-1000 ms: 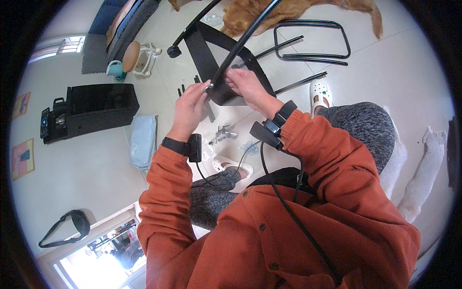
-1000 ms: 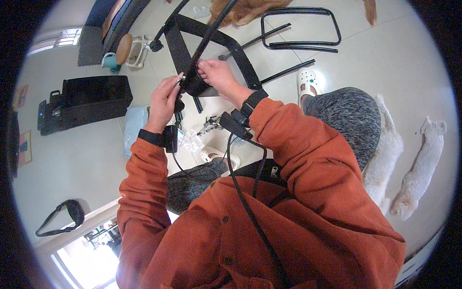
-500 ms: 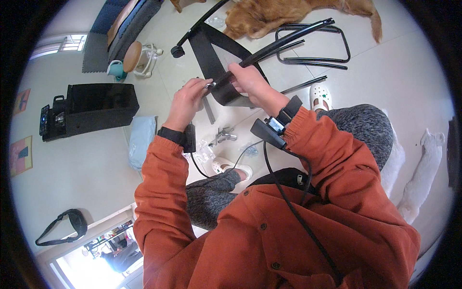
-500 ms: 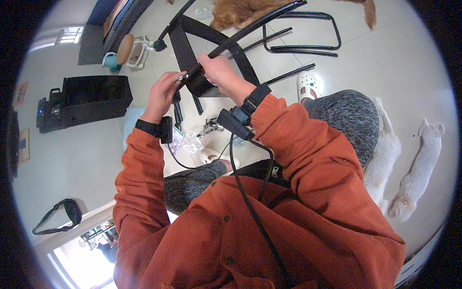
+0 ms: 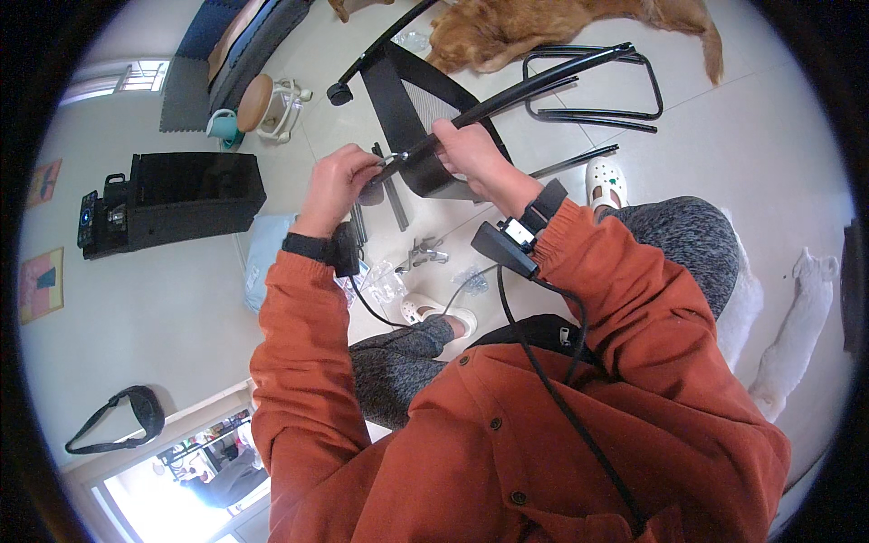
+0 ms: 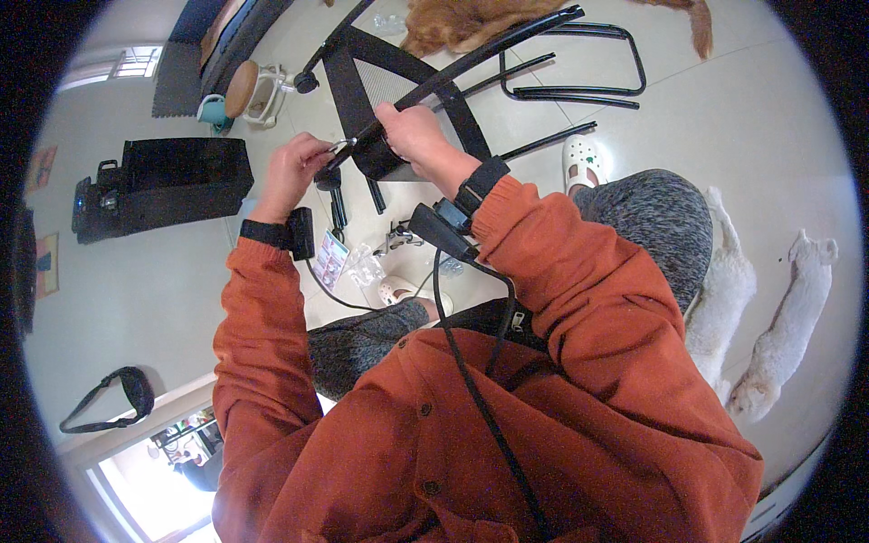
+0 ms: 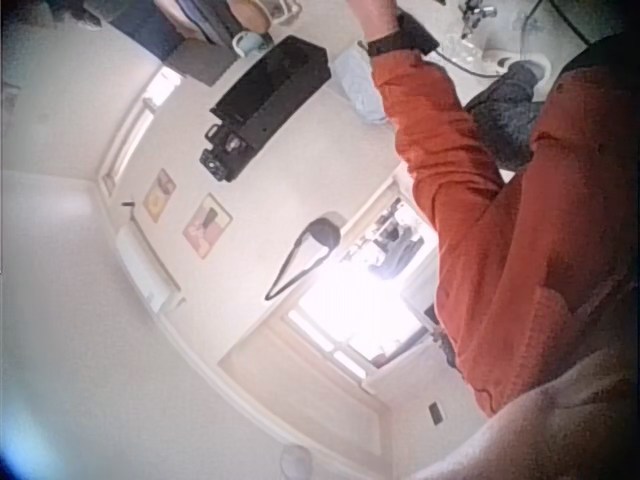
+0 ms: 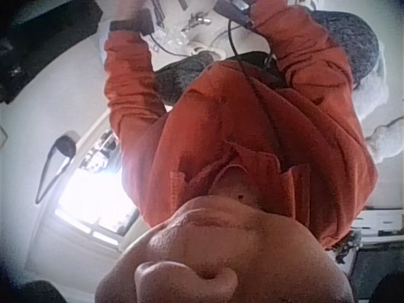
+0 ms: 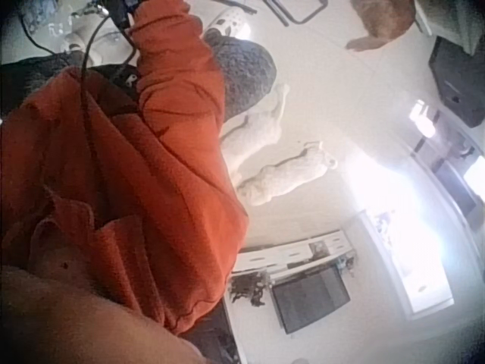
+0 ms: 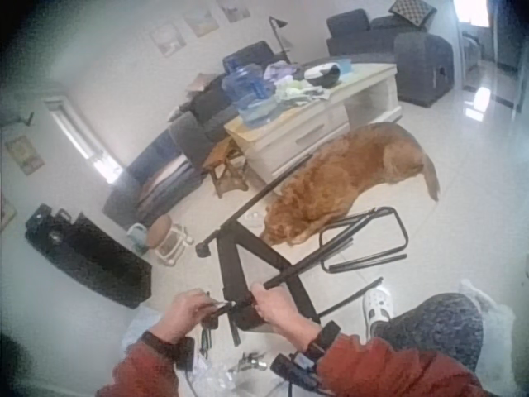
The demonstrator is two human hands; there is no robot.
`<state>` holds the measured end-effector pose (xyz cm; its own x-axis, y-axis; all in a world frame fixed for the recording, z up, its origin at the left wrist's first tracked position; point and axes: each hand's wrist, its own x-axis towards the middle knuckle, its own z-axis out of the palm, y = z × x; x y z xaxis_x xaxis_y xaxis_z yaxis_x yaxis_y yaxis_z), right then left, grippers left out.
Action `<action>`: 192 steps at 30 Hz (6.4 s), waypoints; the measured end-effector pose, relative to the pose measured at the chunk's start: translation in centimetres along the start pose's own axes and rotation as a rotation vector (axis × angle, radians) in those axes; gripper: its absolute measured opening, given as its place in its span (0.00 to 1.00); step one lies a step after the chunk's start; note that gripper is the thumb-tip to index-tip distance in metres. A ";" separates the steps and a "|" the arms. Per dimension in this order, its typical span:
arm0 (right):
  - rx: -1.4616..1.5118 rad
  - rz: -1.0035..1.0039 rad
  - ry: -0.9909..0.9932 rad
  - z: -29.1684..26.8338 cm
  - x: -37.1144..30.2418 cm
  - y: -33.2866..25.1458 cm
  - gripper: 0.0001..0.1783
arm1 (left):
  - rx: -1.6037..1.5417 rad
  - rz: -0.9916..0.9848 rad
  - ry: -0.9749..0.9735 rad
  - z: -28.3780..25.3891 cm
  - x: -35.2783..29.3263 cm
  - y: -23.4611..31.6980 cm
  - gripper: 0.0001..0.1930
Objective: The person assembles a black office chair by attaching metal rods to the chair frame using screws and a screwdriver. They tighten the screws and adjust the components to secure the parts together.
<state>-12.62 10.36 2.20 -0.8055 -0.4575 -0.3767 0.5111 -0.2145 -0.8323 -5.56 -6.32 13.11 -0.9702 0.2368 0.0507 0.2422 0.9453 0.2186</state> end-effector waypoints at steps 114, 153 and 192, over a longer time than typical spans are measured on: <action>0.194 0.279 0.013 1.9 1.4 -2.9 0.14 | -0.130 -0.798 0.431 5.9 0.7 4.1 0.24; 0.187 0.248 -0.125 0.9 0.1 -2.8 0.16 | 0.048 -0.269 0.244 4.4 -0.5 3.6 0.11; 0.037 -0.363 -0.068 5.0 0.4 6.2 0.12 | -0.280 -0.482 0.307 7.5 -2.5 -0.5 0.35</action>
<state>-8.26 4.56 -1.05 -0.9153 -0.4016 -0.0308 0.2073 -0.4040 -0.8909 -3.23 -5.74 5.57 -0.9369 -0.3151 0.1512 -0.1919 0.8253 0.5310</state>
